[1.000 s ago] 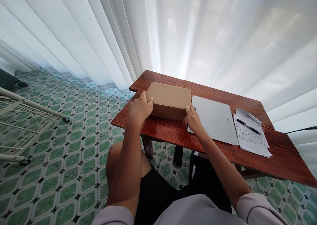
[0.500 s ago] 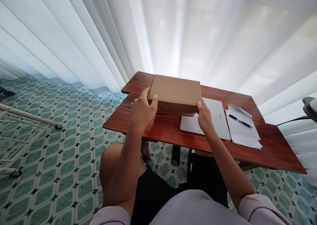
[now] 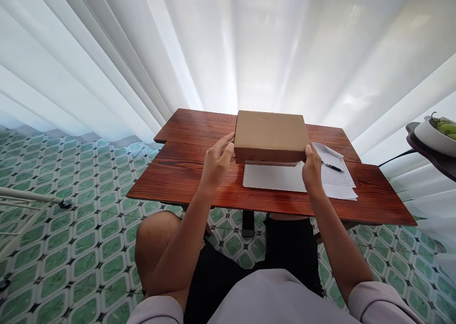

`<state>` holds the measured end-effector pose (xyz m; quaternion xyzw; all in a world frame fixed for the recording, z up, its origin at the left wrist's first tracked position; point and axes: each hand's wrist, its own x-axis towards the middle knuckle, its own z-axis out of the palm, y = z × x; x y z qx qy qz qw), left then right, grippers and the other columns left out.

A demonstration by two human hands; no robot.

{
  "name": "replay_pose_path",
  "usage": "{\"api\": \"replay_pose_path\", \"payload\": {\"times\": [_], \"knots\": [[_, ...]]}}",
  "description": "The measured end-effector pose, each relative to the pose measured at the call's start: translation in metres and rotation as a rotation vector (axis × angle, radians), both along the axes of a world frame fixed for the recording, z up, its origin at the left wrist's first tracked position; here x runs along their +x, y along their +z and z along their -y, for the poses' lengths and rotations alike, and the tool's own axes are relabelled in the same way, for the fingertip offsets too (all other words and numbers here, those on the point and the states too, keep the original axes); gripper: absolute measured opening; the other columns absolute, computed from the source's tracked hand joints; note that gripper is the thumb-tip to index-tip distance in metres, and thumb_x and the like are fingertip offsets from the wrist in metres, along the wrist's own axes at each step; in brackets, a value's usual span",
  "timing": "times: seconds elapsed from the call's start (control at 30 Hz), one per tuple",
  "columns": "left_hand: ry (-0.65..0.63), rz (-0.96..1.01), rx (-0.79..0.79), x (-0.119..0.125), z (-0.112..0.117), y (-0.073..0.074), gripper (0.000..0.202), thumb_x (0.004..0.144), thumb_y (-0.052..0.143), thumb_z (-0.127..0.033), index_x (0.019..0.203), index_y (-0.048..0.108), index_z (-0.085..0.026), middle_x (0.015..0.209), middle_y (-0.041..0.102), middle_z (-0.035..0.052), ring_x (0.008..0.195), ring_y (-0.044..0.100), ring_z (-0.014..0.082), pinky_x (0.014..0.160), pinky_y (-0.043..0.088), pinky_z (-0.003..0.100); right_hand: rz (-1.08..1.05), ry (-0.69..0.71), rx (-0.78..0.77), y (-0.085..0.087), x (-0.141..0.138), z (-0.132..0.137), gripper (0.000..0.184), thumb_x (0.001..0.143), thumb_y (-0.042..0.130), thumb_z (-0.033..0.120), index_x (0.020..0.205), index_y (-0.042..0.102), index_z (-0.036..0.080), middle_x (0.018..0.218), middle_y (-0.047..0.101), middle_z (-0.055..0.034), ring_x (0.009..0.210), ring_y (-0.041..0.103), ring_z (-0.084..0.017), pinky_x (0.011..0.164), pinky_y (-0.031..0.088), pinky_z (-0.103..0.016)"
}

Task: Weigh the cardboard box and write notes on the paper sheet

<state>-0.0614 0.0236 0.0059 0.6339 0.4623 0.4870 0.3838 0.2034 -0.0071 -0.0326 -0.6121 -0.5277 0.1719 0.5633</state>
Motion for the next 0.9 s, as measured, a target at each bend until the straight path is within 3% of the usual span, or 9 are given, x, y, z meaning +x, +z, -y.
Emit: {"api": "replay_pose_path", "payload": {"times": [0.33, 0.5, 0.73, 0.9], "knots": [[-0.238, 0.082, -0.118, 0.039, -0.005, -0.024, 0.066, 0.094, 0.046, -0.052, 0.149, 0.051, -0.016, 0.149, 0.057, 0.0119, 0.134, 0.057, 0.0288, 0.094, 0.062, 0.039, -0.019, -0.139, -0.017, -0.017, 0.048, 0.012, 0.055, 0.099, 0.030, 0.056, 0.116, 0.068, 0.020, 0.117, 0.067, -0.0101, 0.115, 0.058, -0.026, 0.098, 0.046, -0.041], [-0.244, 0.090, -0.152, 0.049, -0.005, -0.028, 0.067, 0.092, 0.048, -0.051, 0.147, 0.052, -0.013, 0.147, 0.058, 0.0129, 0.135, 0.057, 0.0286, 0.095, 0.062, 0.040, -0.039, -0.150, -0.037, -0.021, 0.056, 0.015, 0.053, 0.098, 0.031, 0.054, 0.111, 0.070, 0.020, 0.115, 0.068, -0.0098, 0.116, 0.057, -0.026, 0.099, 0.045, -0.041], [-0.227, 0.085, -0.187, 0.052, -0.007, -0.032, 0.068, 0.091, 0.049, -0.052, 0.147, 0.052, -0.013, 0.147, 0.059, 0.0132, 0.137, 0.054, 0.0306, 0.094, 0.063, 0.041, -0.056, -0.145, -0.058, -0.027, 0.058, 0.014, 0.052, 0.099, 0.032, 0.049, 0.121, 0.068, 0.019, 0.129, 0.066, -0.0099, 0.123, 0.056, -0.025, 0.105, 0.041, -0.040], [-0.207, 0.082, -0.197, 0.052, -0.009, -0.037, 0.065, 0.090, 0.050, -0.051, 0.142, 0.057, -0.013, 0.143, 0.061, 0.0127, 0.134, 0.057, 0.0323, 0.091, 0.064, 0.042, -0.054, -0.136, -0.053, -0.031, 0.060, 0.014, 0.052, 0.099, 0.032, 0.051, 0.112, 0.071, 0.019, 0.120, 0.069, -0.0096, 0.117, 0.058, -0.025, 0.106, 0.042, -0.041]]}}
